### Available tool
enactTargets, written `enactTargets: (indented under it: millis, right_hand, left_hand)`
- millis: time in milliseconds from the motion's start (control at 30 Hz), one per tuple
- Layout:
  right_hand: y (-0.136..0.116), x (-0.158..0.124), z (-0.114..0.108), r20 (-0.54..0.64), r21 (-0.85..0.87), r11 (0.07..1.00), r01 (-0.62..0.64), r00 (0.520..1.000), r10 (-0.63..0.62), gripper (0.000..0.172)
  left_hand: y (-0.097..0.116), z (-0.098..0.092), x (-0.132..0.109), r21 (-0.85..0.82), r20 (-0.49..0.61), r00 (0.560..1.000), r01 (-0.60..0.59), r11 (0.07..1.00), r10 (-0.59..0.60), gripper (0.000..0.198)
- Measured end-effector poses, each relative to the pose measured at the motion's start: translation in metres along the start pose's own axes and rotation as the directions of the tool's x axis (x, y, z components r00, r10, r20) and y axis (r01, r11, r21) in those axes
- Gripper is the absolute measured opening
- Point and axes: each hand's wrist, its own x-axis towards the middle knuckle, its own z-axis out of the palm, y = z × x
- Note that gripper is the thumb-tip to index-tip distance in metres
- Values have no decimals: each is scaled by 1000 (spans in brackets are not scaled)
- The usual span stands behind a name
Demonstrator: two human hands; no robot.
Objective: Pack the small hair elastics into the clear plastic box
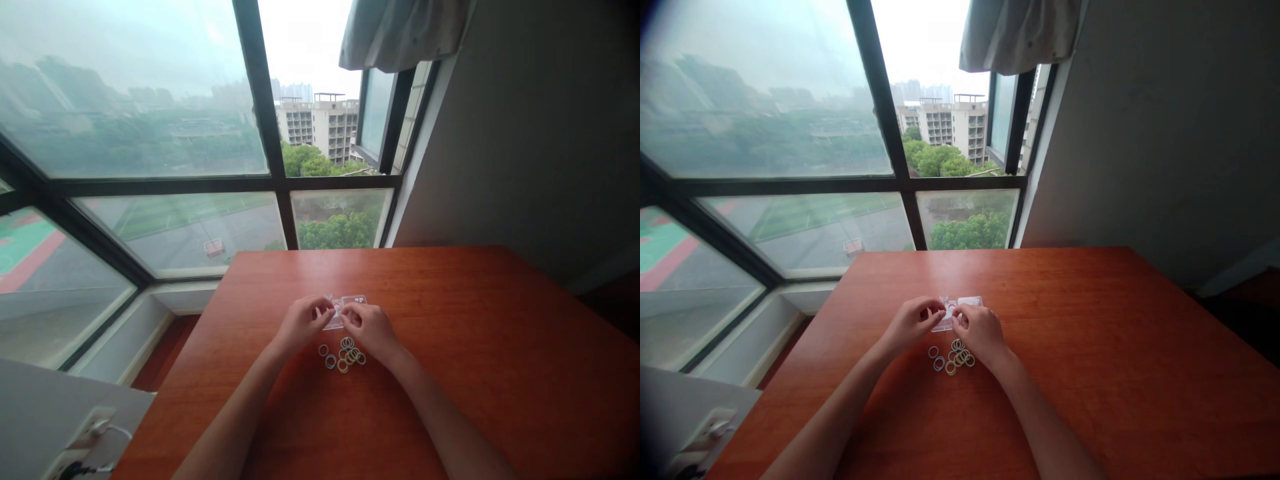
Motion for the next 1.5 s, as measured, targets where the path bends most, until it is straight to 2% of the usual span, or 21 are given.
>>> enactTargets:
  millis: [233,400,600,733,900,1000,1200,1367,1500]
  right_hand:
    - [5,-2,3,-114,89,996,30,993,-20,17]
    - [5,0,0,-129,117,993,23,992,-8,17]
    - [14,-1,-6,-21,101,995,-17,1000,20,16]
    - [16,-3,-8,24,76,997,-28,999,27,15]
    - [18,-2,-7,63,73,997,-25,998,21,15]
    - [21,-3,-8,90,82,997,-13,996,5,14]
    - [26,-10,-15,222,147,989,24,973,-57,14]
    - [15,-15,-15,256,136,989,62,962,-95,14]
    - [-4,-18,-8,273,70,983,167,945,-180,18]
  left_hand:
    - [7,10,0,-74,25,999,-18,997,20,15]
    - [2,12,3,9,-31,999,-31,999,31,11]
    - [-5,18,14,215,-184,983,12,977,28,9]
    - [-10,22,16,305,-163,986,38,952,13,10]
    - [-10,16,13,326,-131,991,11,945,33,11]
    - [-7,6,9,310,-77,996,-24,950,51,12]
    - [7,-25,-4,252,114,993,-68,965,41,13]
    - [20,-35,-12,272,337,941,-81,959,-16,15]
    - [27,-33,-18,359,435,896,-83,929,-88,18]
